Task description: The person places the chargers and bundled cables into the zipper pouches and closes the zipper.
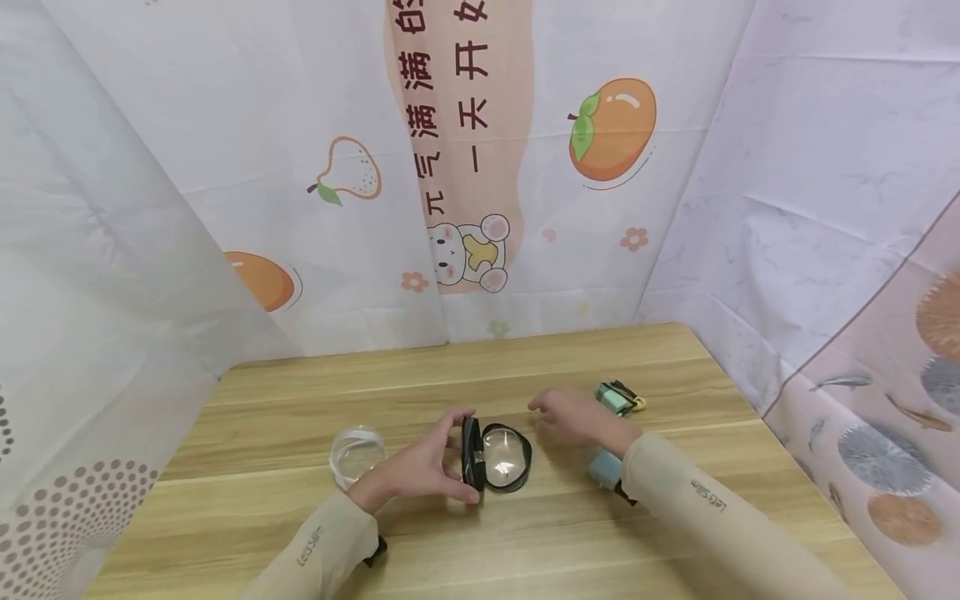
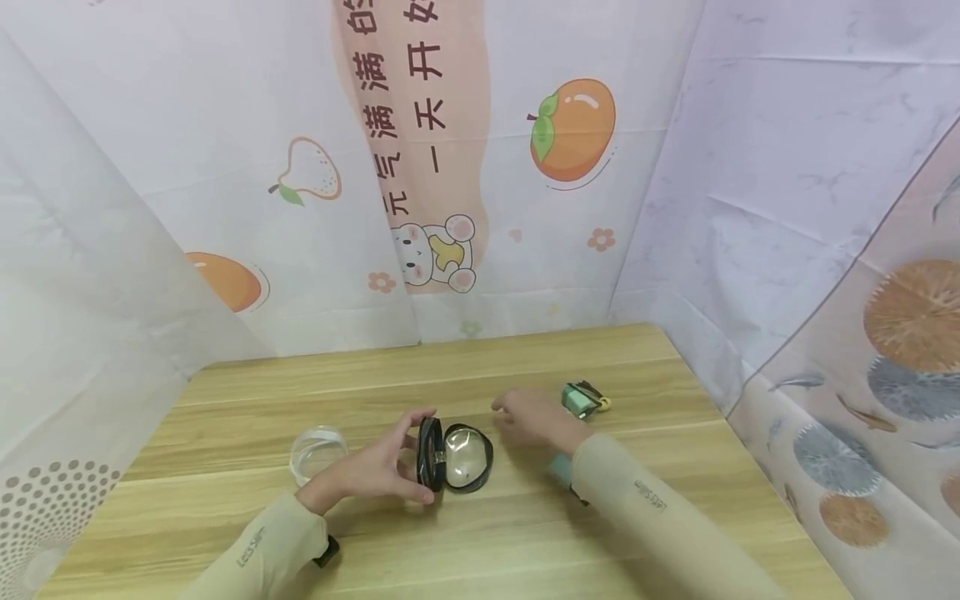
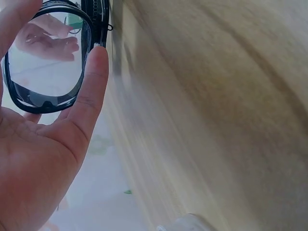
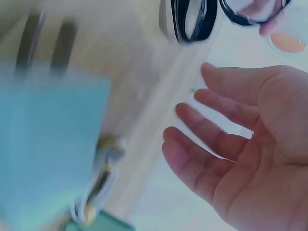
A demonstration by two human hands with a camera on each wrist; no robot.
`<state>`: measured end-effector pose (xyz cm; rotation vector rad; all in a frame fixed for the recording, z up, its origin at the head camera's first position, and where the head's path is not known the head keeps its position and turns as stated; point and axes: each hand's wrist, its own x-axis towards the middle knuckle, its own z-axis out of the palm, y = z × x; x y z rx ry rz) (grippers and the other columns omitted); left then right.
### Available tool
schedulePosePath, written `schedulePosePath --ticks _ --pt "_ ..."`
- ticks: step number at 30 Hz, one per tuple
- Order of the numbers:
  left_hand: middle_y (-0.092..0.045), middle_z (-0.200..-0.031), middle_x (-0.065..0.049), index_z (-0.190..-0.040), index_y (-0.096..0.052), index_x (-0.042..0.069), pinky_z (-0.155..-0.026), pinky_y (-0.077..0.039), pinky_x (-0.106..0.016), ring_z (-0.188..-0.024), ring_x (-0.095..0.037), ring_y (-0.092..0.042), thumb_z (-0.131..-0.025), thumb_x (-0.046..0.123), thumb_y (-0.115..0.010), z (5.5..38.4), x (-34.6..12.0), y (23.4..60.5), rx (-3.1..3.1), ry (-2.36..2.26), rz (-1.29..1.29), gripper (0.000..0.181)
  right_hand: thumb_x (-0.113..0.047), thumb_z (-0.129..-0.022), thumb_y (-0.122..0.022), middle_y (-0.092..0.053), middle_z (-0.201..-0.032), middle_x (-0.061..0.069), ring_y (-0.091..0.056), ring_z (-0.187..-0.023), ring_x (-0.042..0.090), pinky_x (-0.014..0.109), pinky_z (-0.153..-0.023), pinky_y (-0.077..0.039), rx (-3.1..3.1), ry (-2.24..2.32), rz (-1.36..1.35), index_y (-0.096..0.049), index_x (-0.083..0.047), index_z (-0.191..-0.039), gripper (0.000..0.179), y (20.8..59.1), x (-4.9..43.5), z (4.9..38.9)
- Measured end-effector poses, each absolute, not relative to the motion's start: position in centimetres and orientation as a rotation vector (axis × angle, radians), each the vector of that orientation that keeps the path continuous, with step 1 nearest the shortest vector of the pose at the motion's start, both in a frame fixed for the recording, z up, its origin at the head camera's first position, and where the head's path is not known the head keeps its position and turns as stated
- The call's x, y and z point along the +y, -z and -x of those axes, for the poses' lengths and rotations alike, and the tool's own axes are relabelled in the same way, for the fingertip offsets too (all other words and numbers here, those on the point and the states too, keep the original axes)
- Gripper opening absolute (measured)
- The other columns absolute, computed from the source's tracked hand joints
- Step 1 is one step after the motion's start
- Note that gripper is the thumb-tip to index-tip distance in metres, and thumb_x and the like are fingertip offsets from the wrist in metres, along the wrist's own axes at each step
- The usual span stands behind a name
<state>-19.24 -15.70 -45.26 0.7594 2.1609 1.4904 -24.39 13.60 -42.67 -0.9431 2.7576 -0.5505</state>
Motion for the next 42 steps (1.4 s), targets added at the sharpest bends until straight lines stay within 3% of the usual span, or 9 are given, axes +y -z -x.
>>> schedulePosePath --ticks 4,11,15,21,27,30,36,42 --pt "-0.023 -0.154 -0.02 -0.158 -0.015 0.013 -0.082 -0.059 -0.038 -0.127 -0.04 -0.05 -0.072 0.012 -0.093 19.2 -15.8 45.2 2.18 -1.475 -0.74 0.116 -0.008 -0.094 -0.072 -0.067 -0.124 0.021 -0.063 -0.115 0.038 0.05 -0.099 -0.05 2.835 0.401 0.959 -0.066 0.006 -0.124 0.034 42.0 15.0 24.6" --pt "-0.024 -0.153 -0.02 -0.158 -0.015 0.015 -0.082 -0.059 -0.036 -0.126 -0.038 -0.05 -0.072 0.013 -0.093 19.2 -16.0 45.4 2.188 -1.464 -0.74 0.116 0.001 -0.087 -0.075 -0.07 -0.111 0.02 -0.067 -0.103 0.035 0.046 -0.088 -0.056 2.844 0.24 0.999 -0.069 0.007 -0.119 0.033 41.9 16.8 24.7" --pt "-0.025 -0.153 -0.022 -0.158 -0.015 0.013 -0.081 -0.059 -0.035 -0.126 -0.039 -0.05 -0.073 0.011 -0.093 19.2 -16.0 45.3 2.186 -1.474 -0.745 0.115 -0.002 -0.087 -0.078 -0.071 -0.105 0.015 -0.068 -0.096 0.031 0.043 -0.081 -0.057 2.81 0.222 0.973 -0.071 0.003 -0.114 0.029 41.9 17.5 24.6" --pt "-0.026 -0.152 -0.021 -0.157 -0.016 0.012 -0.08 -0.06 -0.036 -0.126 -0.039 -0.05 -0.074 0.011 -0.092 19.3 -15.8 45.3 2.178 -1.468 -0.743 0.113 -0.007 -0.094 -0.071 -0.069 -0.118 0.018 -0.066 -0.109 0.036 0.048 -0.089 -0.055 2.844 0.211 0.871 -0.067 0.004 -0.124 0.032 41.9 18.5 24.7" --pt "-0.025 -0.154 -0.02 -0.158 -0.016 0.014 -0.08 -0.059 -0.036 -0.126 -0.037 -0.05 -0.075 0.013 -0.092 19.4 -15.8 45.3 2.195 -1.44 -0.738 0.113 -0.003 -0.092 -0.071 -0.067 -0.095 0.008 -0.06 -0.082 0.02 0.042 -0.076 -0.054 2.848 0.169 0.855 -0.073 -0.004 -0.102 0.01 42.0 19.2 24.8" --pt "-0.025 -0.154 -0.02 -0.158 -0.016 0.014 -0.08 -0.059 -0.036 -0.126 -0.037 -0.05 -0.075 0.015 -0.092 19.4 -15.9 45.3 2.203 -1.422 -0.74 0.113 -0.004 -0.091 -0.073 -0.065 -0.09 0.004 -0.056 -0.079 0.016 0.04 -0.075 -0.053 2.838 0.182 0.856 -0.074 -0.007 -0.095 0.005 42.2 19.4 24.7" --pt "-0.026 -0.154 -0.02 -0.158 -0.016 0.015 -0.081 -0.059 -0.036 -0.127 -0.038 -0.05 -0.075 0.016 -0.092 19.3 -15.9 45.4 2.201 -1.416 -0.73 0.113 -0.007 -0.089 -0.076 -0.065 -0.09 0.001 -0.055 -0.08 0.016 0.041 -0.074 -0.052 2.831 0.194 0.848 -0.074 -0.01 -0.092 0.005 42.6 19.6 25.1" --pt "-0.025 -0.155 -0.019 -0.158 -0.016 0.015 -0.081 -0.059 -0.035 -0.126 -0.036 -0.05 -0.076 0.015 -0.092 19.3 -15.9 45.3 2.191 -1.419 -0.727 0.113 -0.014 -0.089 -0.077 -0.064 -0.09 0.0 -0.05 -0.076 0.015 0.037 -0.067 -0.047 2.752 0.159 0.851 -0.076 -0.007 -0.102 0.014 42.0 19.8 25.2"
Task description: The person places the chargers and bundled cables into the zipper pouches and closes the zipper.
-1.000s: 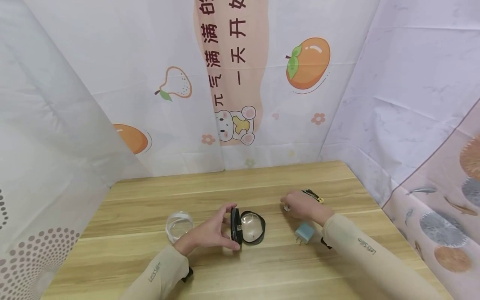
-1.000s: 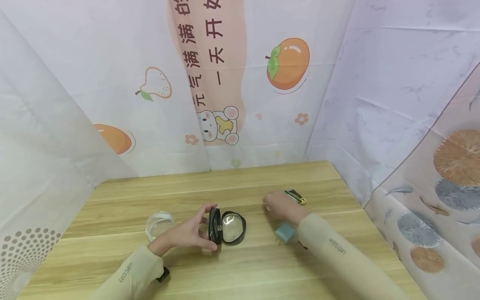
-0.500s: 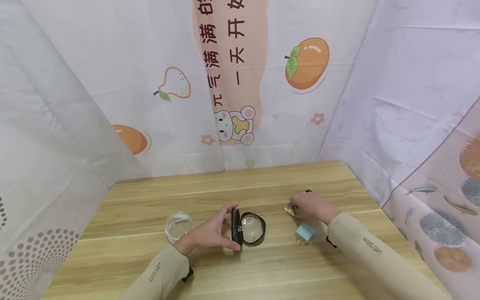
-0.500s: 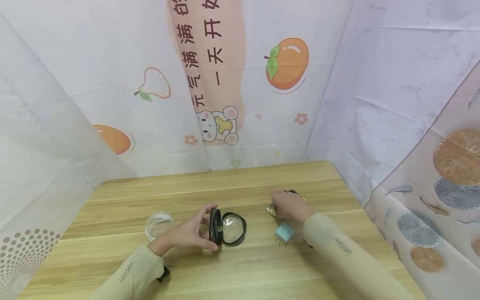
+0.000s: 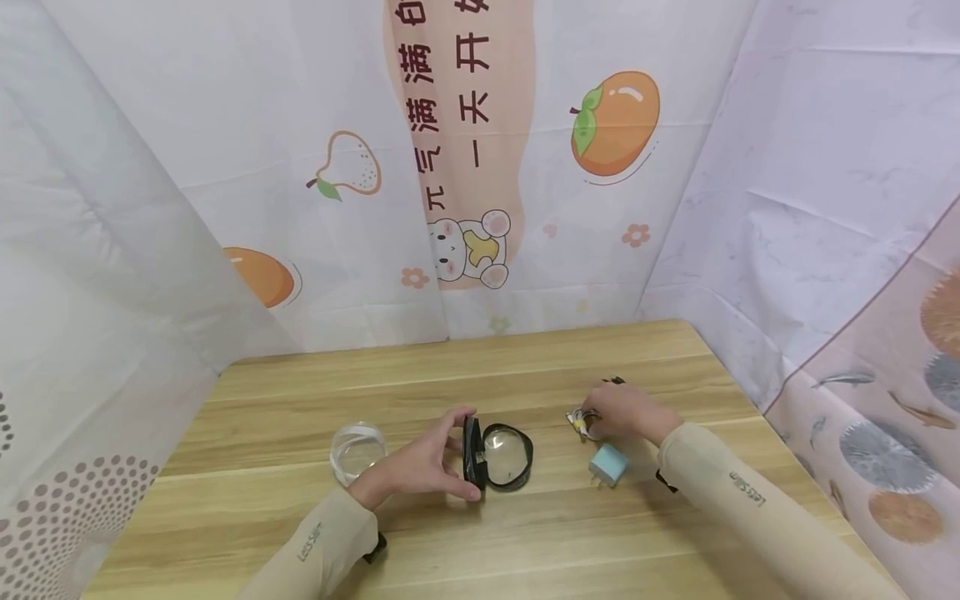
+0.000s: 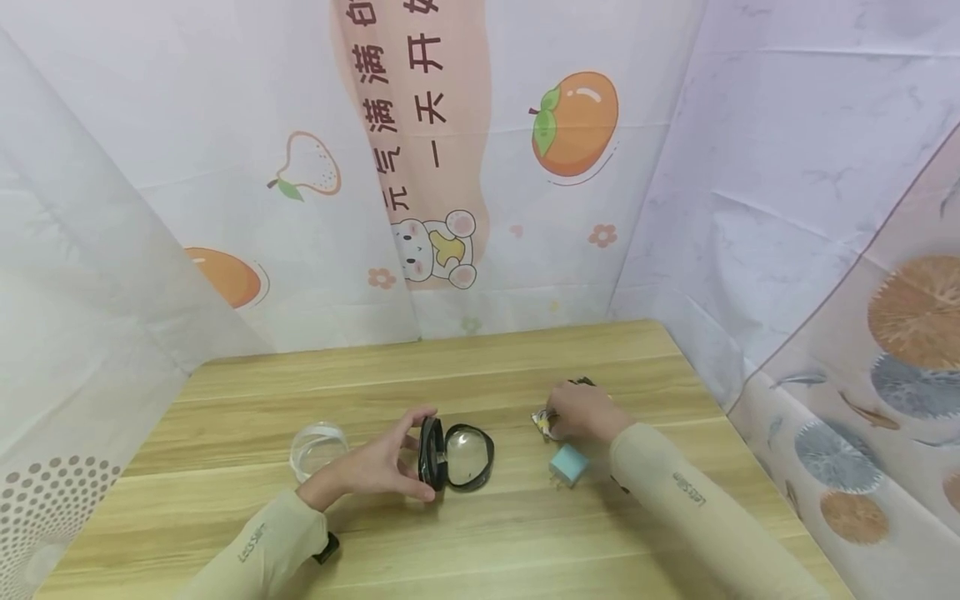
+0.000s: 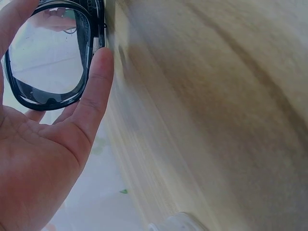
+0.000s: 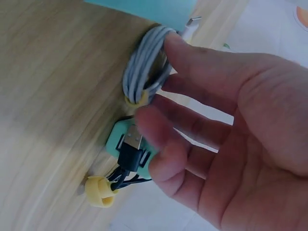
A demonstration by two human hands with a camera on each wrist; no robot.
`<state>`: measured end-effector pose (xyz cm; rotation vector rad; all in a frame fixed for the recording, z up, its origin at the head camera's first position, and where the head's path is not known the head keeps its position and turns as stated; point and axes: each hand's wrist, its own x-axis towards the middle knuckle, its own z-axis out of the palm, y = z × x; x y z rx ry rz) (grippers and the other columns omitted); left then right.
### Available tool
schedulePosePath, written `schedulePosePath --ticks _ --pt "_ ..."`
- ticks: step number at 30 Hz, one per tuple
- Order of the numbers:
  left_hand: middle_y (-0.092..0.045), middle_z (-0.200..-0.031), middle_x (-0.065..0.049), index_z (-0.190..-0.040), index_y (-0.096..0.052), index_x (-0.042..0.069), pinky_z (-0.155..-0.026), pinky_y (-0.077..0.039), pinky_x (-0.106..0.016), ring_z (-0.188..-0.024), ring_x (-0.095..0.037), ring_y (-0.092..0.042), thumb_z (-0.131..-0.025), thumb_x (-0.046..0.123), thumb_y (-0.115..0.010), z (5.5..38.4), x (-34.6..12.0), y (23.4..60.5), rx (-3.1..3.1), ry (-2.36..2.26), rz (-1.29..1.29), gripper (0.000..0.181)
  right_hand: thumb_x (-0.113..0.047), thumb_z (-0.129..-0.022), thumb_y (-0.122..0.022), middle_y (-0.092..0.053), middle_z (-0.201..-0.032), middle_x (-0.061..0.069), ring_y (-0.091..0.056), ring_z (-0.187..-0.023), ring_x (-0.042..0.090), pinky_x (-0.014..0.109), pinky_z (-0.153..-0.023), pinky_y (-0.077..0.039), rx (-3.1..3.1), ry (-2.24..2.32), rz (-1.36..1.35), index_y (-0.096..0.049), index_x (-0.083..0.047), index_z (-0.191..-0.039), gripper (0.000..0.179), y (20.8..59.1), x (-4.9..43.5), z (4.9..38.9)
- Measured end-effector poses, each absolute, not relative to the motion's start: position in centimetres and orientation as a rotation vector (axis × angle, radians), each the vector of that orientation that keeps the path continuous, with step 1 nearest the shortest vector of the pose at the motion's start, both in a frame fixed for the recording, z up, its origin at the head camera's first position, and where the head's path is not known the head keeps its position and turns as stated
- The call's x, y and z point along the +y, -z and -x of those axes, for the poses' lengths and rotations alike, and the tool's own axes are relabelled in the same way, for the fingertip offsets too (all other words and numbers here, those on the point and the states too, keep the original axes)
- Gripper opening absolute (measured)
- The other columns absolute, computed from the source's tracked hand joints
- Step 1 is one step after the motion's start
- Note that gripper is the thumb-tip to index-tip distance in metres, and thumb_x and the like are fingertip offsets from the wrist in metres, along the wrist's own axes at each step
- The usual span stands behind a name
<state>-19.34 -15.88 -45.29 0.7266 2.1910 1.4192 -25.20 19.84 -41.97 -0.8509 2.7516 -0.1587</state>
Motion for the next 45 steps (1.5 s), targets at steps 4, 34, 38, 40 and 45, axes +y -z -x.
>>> schedulePosePath --ticks 4,34,38,40,45 --pt "-0.026 -0.154 -0.018 -0.159 -0.016 0.015 -0.082 -0.059 -0.035 -0.126 -0.037 -0.05 -0.075 0.015 -0.092 19.5 -15.9 45.3 2.197 -1.415 -0.735 0.113 -0.022 -0.09 -0.078 -0.055 -0.075 -0.006 -0.043 -0.067 0.012 0.03 -0.06 -0.036 2.693 0.152 0.852 -0.075 -0.008 -0.098 0.017 41.7 19.8 25.3" --pt "-0.028 -0.155 -0.014 -0.16 -0.015 0.015 -0.089 -0.056 -0.039 -0.128 -0.032 -0.051 -0.075 0.023 -0.093 19.3 -16.1 45.2 2.214 -1.391 -0.712 0.115 -0.036 -0.077 -0.082 -0.053 -0.081 -0.002 -0.049 -0.074 0.017 0.035 -0.062 -0.044 2.797 0.073 0.726 -0.063 -0.013 -0.086 0.031 43.0 19.1 25.0" --pt "-0.028 -0.154 -0.016 -0.16 -0.015 0.013 -0.088 -0.057 -0.038 -0.128 -0.034 -0.051 -0.075 0.021 -0.093 19.1 -16.2 45.2 2.206 -1.402 -0.716 0.115 -0.036 -0.078 -0.08 -0.054 -0.084 -0.002 -0.049 -0.076 0.017 0.036 -0.064 -0.045 2.797 0.065 0.726 -0.065 -0.011 -0.09 0.032 43.2 19.0 24.9" --pt "-0.028 -0.154 -0.017 -0.16 -0.015 0.012 -0.088 -0.057 -0.039 -0.127 -0.034 -0.051 -0.075 0.021 -0.093 19.1 -16.2 45.2 2.206 -1.401 -0.716 0.115 -0.036 -0.078 -0.08 -0.055 -0.087 -0.001 -0.049 -0.076 0.017 0.037 -0.064 -0.046 2.796 0.066 0.731 -0.067 -0.01 -0.095 0.034 43.0 18.8 24.6" --pt "-0.028 -0.155 -0.013 -0.16 -0.016 0.017 -0.091 -0.055 -0.04 -0.127 -0.03 -0.052 -0.075 0.023 -0.093 19.0 -16.3 45.2 2.227 -1.382 -0.698 0.115 -0.037 -0.081 -0.078 -0.06 -0.094 0.003 -0.051 -0.076 0.018 0.042 -0.064 -0.051 2.816 0.058 0.791 -0.071 -0.006 -0.107 0.041 41.9 17.8 23.8"
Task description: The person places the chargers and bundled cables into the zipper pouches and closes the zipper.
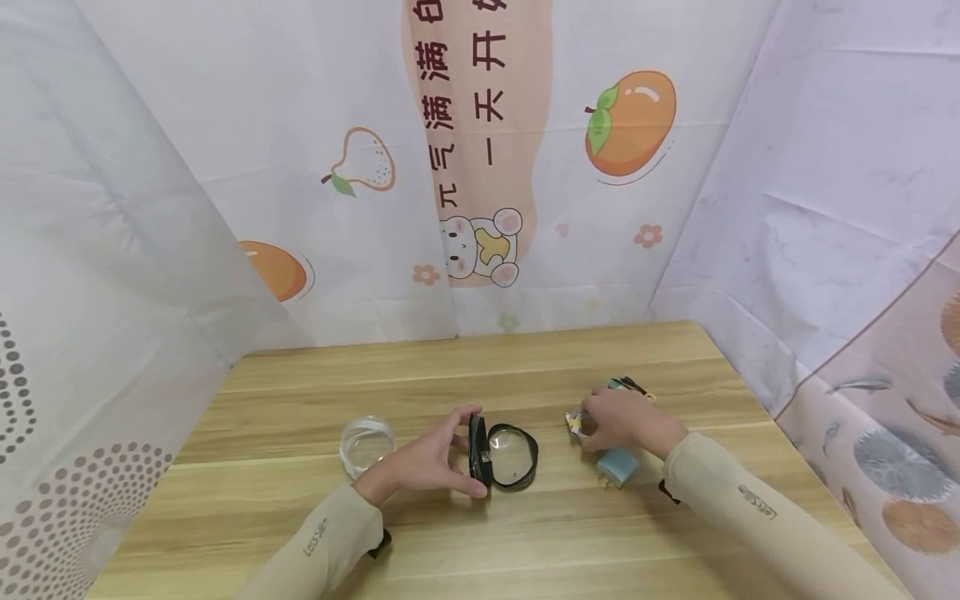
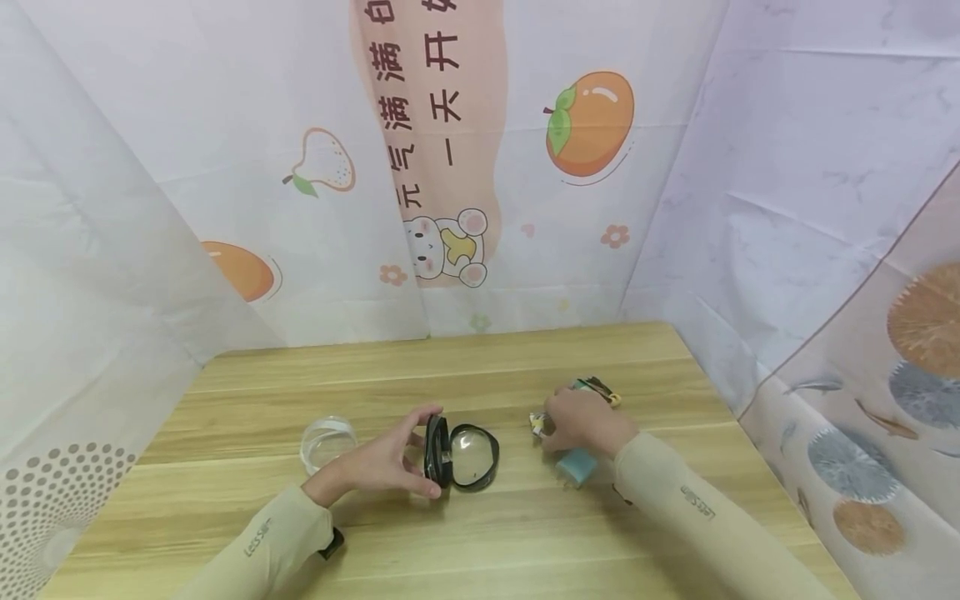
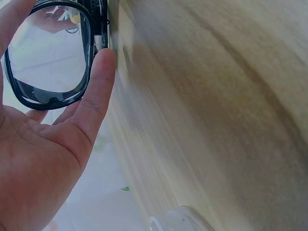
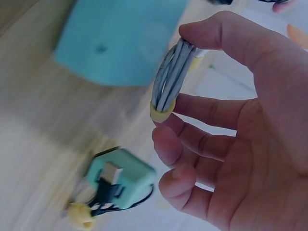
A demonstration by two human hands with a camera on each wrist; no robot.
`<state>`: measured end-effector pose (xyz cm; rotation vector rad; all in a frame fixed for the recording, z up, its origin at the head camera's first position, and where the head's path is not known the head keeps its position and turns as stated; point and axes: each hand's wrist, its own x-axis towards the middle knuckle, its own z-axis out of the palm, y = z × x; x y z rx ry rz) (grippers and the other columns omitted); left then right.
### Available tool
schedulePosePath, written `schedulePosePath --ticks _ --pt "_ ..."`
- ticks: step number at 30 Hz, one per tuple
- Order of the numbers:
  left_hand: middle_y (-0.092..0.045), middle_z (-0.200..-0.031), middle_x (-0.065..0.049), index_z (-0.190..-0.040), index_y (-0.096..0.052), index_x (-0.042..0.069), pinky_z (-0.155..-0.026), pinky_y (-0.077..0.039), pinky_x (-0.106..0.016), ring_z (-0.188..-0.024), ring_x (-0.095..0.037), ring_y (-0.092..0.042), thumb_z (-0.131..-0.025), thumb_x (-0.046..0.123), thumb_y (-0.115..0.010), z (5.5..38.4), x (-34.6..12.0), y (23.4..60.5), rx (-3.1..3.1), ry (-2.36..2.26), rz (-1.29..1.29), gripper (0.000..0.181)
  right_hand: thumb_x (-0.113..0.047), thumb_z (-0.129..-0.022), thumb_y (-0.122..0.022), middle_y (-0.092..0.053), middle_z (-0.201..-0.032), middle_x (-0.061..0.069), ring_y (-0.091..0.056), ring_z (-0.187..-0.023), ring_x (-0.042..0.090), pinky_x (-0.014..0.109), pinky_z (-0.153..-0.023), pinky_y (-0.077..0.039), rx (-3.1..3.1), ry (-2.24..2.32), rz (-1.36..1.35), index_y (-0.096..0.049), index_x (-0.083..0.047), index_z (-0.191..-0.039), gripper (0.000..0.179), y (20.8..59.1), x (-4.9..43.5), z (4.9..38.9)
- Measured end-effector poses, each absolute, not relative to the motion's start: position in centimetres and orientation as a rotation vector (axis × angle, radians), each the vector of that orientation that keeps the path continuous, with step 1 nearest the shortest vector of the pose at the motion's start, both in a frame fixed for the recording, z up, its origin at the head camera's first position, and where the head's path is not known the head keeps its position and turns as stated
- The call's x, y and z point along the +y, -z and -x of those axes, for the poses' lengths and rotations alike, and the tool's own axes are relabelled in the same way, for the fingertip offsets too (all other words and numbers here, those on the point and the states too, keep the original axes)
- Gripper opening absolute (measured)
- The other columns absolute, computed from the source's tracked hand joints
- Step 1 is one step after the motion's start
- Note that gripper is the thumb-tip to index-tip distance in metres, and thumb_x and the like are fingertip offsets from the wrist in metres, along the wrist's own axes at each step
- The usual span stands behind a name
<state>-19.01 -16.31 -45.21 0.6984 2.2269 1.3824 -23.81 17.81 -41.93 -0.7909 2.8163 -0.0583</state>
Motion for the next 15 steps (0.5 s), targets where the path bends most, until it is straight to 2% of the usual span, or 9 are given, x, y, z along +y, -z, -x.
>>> schedulePosePath --ticks 6,15 --pt "-0.029 -0.154 -0.014 -0.16 -0.015 0.017 -0.094 -0.053 -0.043 -0.127 -0.031 -0.052 -0.076 0.024 -0.092 19.0 -16.2 45.1 2.25 -1.361 -0.715 0.114 -0.038 -0.083 -0.079 -0.063 -0.098 0.007 -0.057 -0.076 0.017 0.041 -0.063 -0.055 2.873 0.079 0.912 -0.072 -0.003 -0.109 0.045 41.1 16.6 23.1" --pt "-0.03 -0.154 -0.012 -0.16 -0.014 0.017 -0.093 -0.053 -0.043 -0.124 -0.026 -0.054 -0.076 0.027 -0.092 19.3 -15.9 45.0 2.27 -1.349 -0.718 0.115 -0.036 -0.081 -0.075 -0.066 -0.102 0.008 -0.058 -0.074 0.017 0.037 -0.058 -0.053 2.887 0.255 1.061 -0.072 -0.004 -0.116 0.047 41.1 14.8 22.1"
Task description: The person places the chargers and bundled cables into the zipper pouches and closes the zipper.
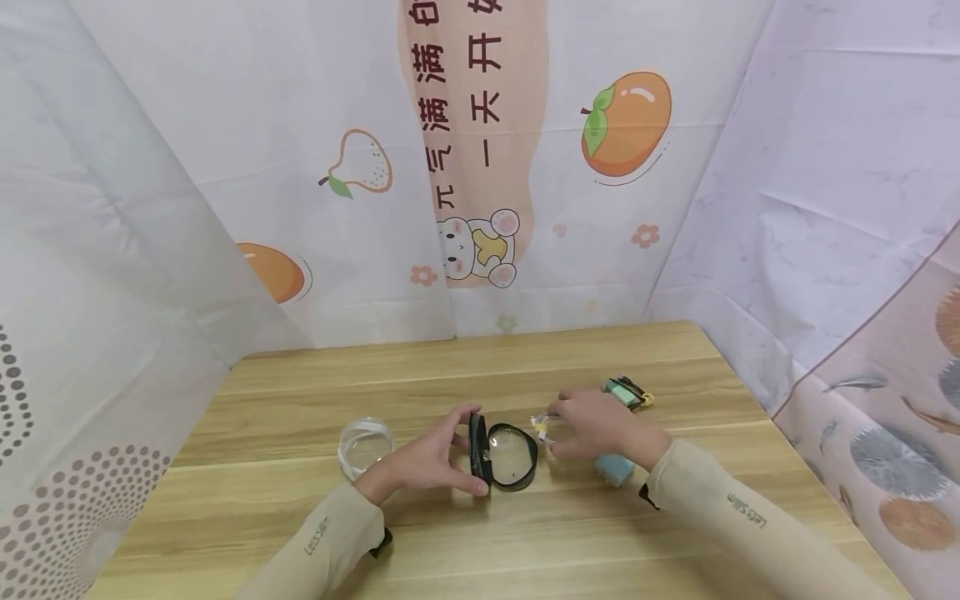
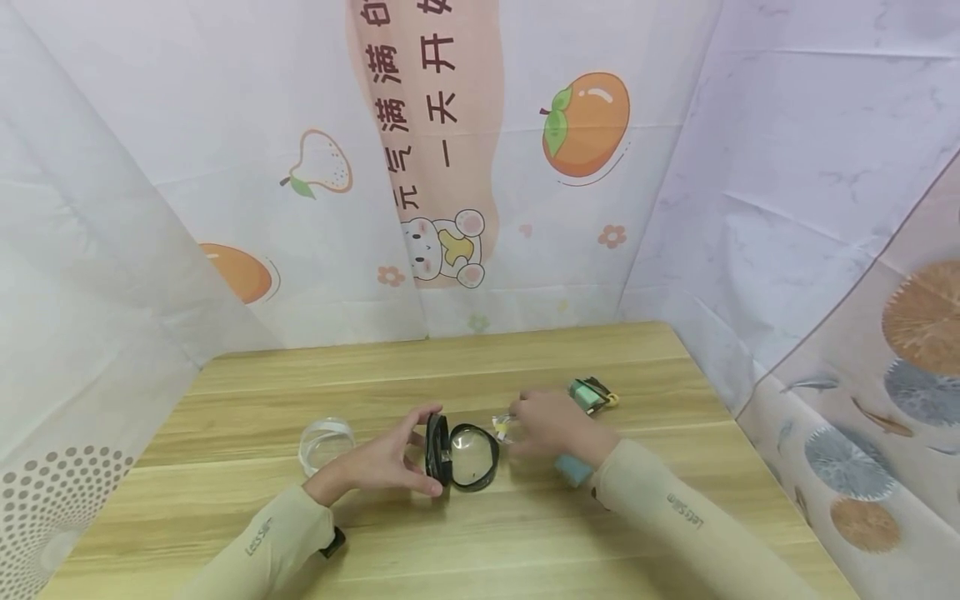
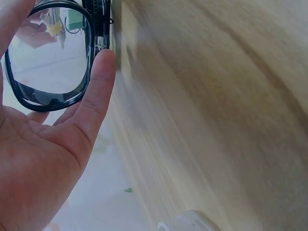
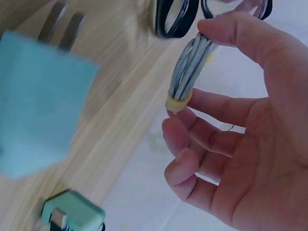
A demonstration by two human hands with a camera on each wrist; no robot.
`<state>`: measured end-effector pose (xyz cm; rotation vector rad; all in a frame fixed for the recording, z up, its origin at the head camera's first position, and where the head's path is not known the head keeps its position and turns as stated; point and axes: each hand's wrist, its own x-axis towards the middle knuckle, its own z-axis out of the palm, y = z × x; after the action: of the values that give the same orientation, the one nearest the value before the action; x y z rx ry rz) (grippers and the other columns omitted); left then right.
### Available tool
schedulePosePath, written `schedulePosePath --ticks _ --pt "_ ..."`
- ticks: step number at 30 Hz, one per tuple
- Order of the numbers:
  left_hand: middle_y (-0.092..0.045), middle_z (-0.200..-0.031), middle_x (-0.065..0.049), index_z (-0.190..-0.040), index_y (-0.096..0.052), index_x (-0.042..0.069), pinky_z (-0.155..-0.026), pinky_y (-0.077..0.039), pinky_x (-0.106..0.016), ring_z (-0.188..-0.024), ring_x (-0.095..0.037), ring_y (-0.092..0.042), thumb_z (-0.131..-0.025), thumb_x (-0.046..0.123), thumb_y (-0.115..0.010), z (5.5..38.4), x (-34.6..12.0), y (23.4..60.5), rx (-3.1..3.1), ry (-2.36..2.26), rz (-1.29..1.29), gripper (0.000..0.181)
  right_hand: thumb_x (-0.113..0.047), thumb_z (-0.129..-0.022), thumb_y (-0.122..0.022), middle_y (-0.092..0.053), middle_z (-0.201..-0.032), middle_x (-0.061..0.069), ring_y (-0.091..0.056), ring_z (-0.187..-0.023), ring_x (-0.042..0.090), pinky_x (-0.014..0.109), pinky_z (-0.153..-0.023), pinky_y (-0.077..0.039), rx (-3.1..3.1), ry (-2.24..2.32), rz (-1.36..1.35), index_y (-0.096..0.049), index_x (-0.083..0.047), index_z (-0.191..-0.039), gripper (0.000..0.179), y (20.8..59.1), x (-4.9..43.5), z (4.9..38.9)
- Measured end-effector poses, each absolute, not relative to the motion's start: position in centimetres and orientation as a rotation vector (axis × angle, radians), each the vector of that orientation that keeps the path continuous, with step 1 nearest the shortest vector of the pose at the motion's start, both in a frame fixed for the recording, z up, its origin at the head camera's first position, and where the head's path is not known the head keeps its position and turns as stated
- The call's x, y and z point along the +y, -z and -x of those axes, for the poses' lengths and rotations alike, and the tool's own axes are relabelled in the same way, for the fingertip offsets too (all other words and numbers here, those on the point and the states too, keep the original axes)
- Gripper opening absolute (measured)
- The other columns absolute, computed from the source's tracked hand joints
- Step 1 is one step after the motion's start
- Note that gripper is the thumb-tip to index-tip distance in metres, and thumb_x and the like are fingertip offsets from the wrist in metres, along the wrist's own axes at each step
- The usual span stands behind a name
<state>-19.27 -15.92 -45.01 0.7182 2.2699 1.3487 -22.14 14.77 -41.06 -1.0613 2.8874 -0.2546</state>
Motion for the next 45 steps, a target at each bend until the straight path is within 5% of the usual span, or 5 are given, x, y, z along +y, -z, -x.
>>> schedulePosePath --ticks 11,35,45 --pt "-0.032 -0.152 -0.011 -0.16 -0.015 0.018 -0.093 -0.054 -0.042 -0.122 -0.025 -0.055 -0.076 0.027 -0.092 19.4 -15.5 45.0 2.248 -1.379 -0.713 0.115 -0.042 -0.082 -0.076 -0.063 -0.106 0.003 -0.054 -0.073 0.011 0.029 -0.058 -0.047 2.865 0.29 1.134 -0.068 -0.009 -0.129 0.057 41.7 12.1 21.4" --pt "-0.03 -0.153 -0.015 -0.16 -0.014 0.015 -0.094 -0.053 -0.044 -0.122 -0.027 -0.056 -0.079 0.027 -0.09 19.2 -15.6 45.5 2.244 -1.361 -0.726 0.112 -0.039 -0.083 -0.08 -0.061 -0.109 0.003 -0.058 -0.082 0.014 0.032 -0.071 -0.052 2.772 0.255 1.189 -0.067 -0.007 -0.125 0.054 44.3 9.7 21.2" --pt "-0.03 -0.154 -0.01 -0.16 -0.015 0.017 -0.095 -0.052 -0.041 -0.122 -0.023 -0.055 -0.077 0.03 -0.091 19.2 -15.6 45.1 2.275 -1.338 -0.703 0.114 -0.046 -0.079 -0.085 -0.055 -0.09 -0.005 -0.051 -0.075 0.011 0.031 -0.065 -0.048 2.8 0.221 1.145 -0.074 -0.014 -0.105 0.043 44.8 9.2 21.6"
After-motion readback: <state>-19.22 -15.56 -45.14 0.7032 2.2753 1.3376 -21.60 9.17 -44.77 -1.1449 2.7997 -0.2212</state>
